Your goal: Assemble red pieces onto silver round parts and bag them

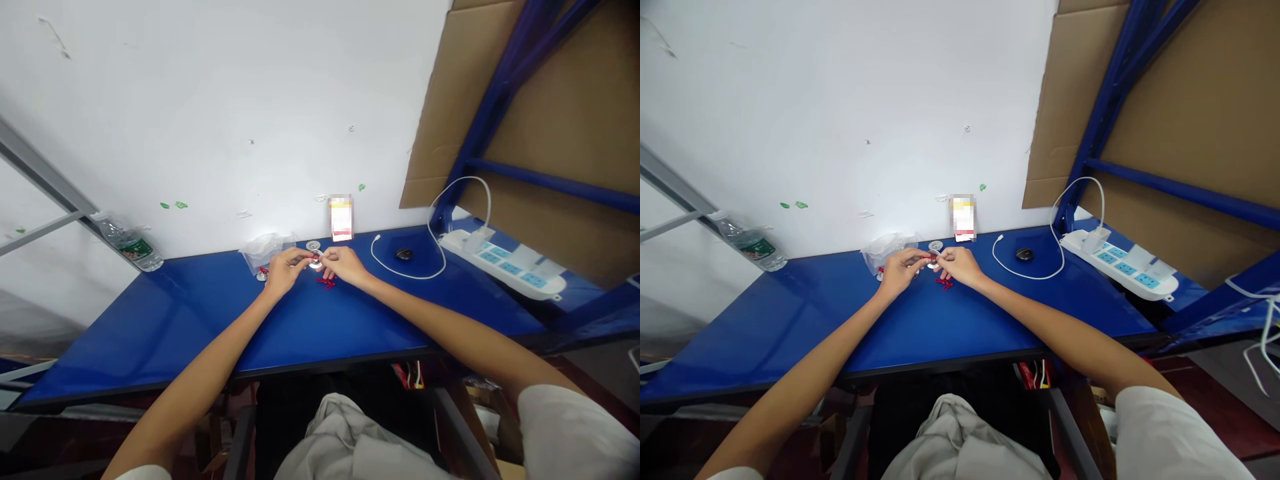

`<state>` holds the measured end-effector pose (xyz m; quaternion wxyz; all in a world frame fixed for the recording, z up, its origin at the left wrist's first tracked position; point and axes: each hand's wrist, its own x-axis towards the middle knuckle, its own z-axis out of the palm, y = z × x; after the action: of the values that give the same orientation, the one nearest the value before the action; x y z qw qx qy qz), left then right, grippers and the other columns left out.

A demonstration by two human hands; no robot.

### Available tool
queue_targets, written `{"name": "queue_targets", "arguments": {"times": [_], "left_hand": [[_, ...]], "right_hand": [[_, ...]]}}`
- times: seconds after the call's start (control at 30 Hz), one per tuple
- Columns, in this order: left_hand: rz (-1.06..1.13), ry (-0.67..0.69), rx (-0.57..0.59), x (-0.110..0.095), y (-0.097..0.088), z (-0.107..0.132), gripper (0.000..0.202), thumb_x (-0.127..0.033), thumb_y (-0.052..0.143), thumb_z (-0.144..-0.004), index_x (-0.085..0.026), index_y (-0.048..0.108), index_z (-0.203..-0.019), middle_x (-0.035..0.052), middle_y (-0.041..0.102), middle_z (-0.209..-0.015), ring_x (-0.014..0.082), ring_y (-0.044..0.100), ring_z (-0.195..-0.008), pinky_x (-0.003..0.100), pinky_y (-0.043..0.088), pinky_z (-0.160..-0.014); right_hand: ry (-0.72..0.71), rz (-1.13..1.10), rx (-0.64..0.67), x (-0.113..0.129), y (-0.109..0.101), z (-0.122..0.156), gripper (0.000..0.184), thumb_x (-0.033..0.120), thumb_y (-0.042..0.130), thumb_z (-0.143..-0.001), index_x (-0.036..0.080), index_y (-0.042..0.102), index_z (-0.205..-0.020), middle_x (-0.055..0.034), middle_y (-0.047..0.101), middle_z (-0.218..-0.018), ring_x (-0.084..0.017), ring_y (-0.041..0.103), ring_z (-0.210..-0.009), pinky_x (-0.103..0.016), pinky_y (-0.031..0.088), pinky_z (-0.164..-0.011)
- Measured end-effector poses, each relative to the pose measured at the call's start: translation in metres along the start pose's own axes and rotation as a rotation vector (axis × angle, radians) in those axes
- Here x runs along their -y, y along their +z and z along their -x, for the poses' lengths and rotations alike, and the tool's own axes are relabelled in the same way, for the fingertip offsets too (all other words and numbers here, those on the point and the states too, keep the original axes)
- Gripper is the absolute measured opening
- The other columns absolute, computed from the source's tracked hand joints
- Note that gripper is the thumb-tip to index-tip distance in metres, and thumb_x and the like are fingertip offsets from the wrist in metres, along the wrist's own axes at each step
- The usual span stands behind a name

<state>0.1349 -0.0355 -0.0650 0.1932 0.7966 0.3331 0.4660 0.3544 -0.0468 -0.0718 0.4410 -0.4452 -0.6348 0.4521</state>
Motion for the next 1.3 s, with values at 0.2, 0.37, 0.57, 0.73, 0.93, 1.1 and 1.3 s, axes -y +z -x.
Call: {"name": "queue_targets", "arguments": {"times": [0.2, 0.37, 0.57, 0.73, 0.93, 1.1, 1.3], "left_hand": [[-0.185, 0.196, 0.078, 0.005, -0.001, 0.0, 0.021, -0.034, 0.064, -0.108, -0.024, 0.081, -0.117, 0.0078, 0.081, -0.113, 0.0211, 0.077, -0.097, 0.035, 0.063, -0.084], [-0.232, 0.245, 0.056, 0.002, -0.001, 0.002, 0.02, -0.037, 0.066, -0.107, -0.023, 0.08, -0.11, 0.0075, 0.081, -0.107, 0.0204, 0.077, -0.093, 0.034, 0.061, -0.085], [-0.155, 0.088, 0.019, 0.003, 0.001, 0.004, 0.021, -0.037, 0.065, -0.107, -0.023, 0.079, -0.114, 0.0032, 0.082, -0.094, 0.0171, 0.077, -0.077, 0.03, 0.063, -0.076], [-0.079, 0.045, -0.001, 0.004, 0.003, 0.002, 0.021, -0.038, 0.07, -0.103, -0.023, 0.083, -0.108, 0.0052, 0.083, -0.098, 0.0183, 0.077, -0.078, 0.031, 0.066, -0.075], [-0.093, 0.048, -0.019, 0.002, 0.005, 0.002, 0.017, -0.037, 0.074, -0.1, -0.023, 0.083, -0.101, 0.0045, 0.084, -0.1, 0.0197, 0.079, -0.086, 0.031, 0.066, -0.077], [-0.095, -0.014, -0.041, 0.005, 0.005, 0.004, 0.023, -0.038, 0.076, -0.1, -0.025, 0.083, -0.117, 0.0054, 0.085, -0.105, 0.0221, 0.081, -0.085, 0.036, 0.068, -0.08], [-0.181, 0.072, -0.054, 0.003, 0.004, 0.003, 0.018, -0.038, 0.072, -0.103, -0.025, 0.084, -0.108, 0.006, 0.085, -0.106, 0.0225, 0.08, -0.089, 0.037, 0.067, -0.082]], "right_hand": [[0.011, 0.016, -0.01, -0.003, 0.002, 0.001, 0.013, 0.022, 0.07, -0.096, 0.017, 0.072, -0.084, -0.0084, 0.084, -0.083, -0.015, 0.076, -0.055, -0.021, 0.061, -0.05], [0.013, -0.005, 0.003, -0.002, 0.0, 0.003, 0.016, 0.027, 0.073, -0.096, 0.017, 0.072, -0.083, -0.0094, 0.084, -0.084, -0.017, 0.077, -0.058, -0.023, 0.063, -0.052], [0.021, -0.025, -0.009, -0.003, -0.002, 0.002, 0.025, 0.038, 0.077, -0.096, 0.017, 0.072, -0.084, -0.0109, 0.085, -0.086, -0.017, 0.077, -0.056, -0.024, 0.063, -0.051], [0.009, -0.041, -0.033, -0.003, -0.008, -0.003, 0.028, 0.041, 0.079, -0.096, 0.017, 0.072, -0.084, -0.0118, 0.084, -0.085, -0.017, 0.077, -0.056, -0.024, 0.063, -0.051], [-0.01, -0.048, -0.008, -0.007, -0.008, -0.004, 0.03, 0.043, 0.078, -0.096, 0.016, 0.071, -0.085, -0.0115, 0.084, -0.085, -0.017, 0.077, -0.056, -0.024, 0.063, -0.052], [-0.04, -0.049, 0.019, -0.012, -0.005, -0.005, 0.031, 0.046, 0.077, -0.095, 0.017, 0.07, -0.086, -0.0103, 0.084, -0.086, -0.017, 0.078, -0.058, -0.024, 0.064, -0.054], [-0.053, -0.041, 0.031, -0.013, -0.004, -0.006, 0.034, 0.05, 0.078, -0.095, 0.017, 0.07, -0.088, -0.0111, 0.085, -0.088, -0.018, 0.078, -0.059, -0.025, 0.065, -0.056]]}}
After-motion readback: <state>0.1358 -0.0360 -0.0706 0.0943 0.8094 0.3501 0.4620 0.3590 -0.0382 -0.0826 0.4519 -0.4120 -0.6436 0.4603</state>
